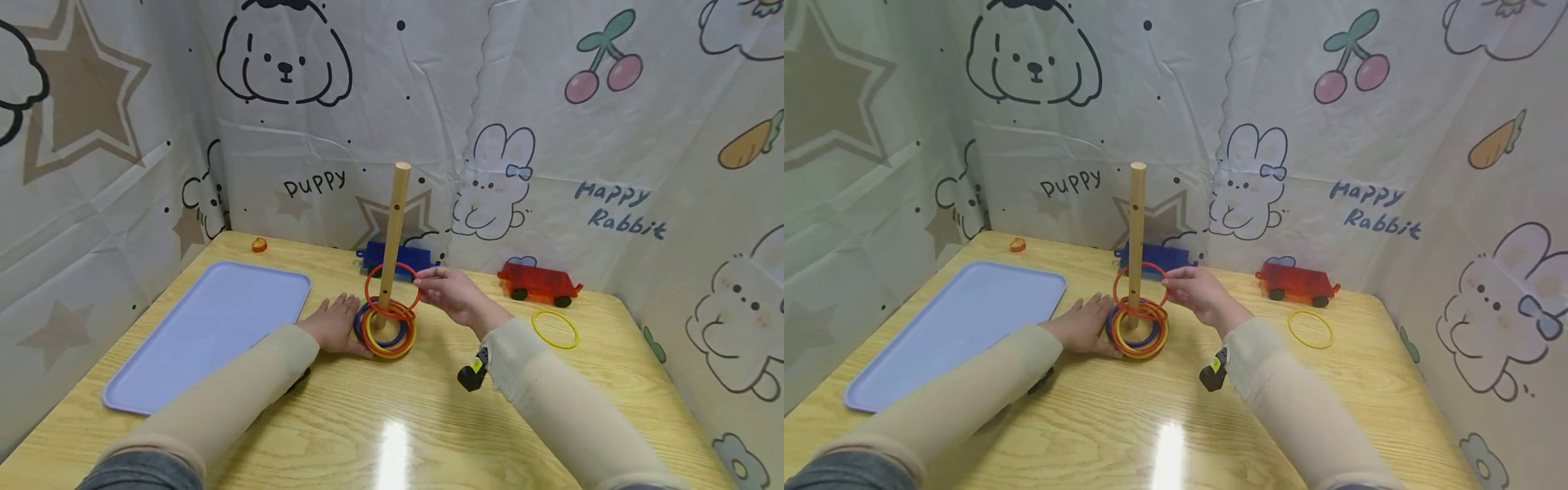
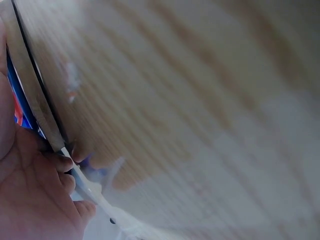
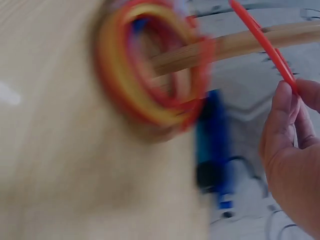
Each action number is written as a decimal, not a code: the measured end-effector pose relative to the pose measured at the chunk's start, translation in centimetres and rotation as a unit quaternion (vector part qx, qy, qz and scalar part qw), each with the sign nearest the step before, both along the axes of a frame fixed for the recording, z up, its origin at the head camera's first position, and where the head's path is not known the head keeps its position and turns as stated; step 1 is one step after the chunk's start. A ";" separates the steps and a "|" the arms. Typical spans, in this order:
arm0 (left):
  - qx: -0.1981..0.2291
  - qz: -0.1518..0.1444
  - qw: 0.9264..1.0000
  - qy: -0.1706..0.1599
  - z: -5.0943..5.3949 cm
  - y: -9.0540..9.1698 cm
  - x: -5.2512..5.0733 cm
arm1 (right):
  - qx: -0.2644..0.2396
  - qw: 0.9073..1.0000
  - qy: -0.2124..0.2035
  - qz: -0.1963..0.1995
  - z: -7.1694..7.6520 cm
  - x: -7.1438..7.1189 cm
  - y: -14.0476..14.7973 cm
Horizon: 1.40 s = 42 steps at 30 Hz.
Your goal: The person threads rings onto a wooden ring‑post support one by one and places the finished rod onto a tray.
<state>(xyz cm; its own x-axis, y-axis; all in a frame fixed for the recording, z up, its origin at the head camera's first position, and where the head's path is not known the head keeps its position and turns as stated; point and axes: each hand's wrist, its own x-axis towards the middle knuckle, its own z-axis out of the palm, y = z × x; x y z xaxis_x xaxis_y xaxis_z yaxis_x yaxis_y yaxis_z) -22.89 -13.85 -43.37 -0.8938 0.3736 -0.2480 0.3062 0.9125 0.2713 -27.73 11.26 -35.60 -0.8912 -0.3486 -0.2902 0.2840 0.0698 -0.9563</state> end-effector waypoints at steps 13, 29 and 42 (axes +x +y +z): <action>-0.001 -0.002 1.000 0.000 0.1 0.1 -0.1 | 0.049 0.997 -0.007 0.054 -4.2 0.5 0.2; -0.007 0.000 1.000 0.001 -0.2 -0.1 -0.1 | -0.071 0.997 -0.029 -0.030 -0.8 -2.0 12.0; -0.012 -0.001 1.000 -0.002 0.0 -0.1 -0.3 | -0.053 0.994 -0.046 -0.087 -1.5 -1.8 24.4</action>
<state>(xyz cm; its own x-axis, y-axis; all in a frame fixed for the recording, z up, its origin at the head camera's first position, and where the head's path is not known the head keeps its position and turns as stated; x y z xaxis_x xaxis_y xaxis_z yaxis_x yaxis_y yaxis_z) -23.20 -13.98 -43.34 -0.8920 0.3688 -0.2615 0.3064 0.9185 0.2500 -29.57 35.71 -37.11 -0.9124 -0.2238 -0.3427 0.3692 -0.0889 -0.9251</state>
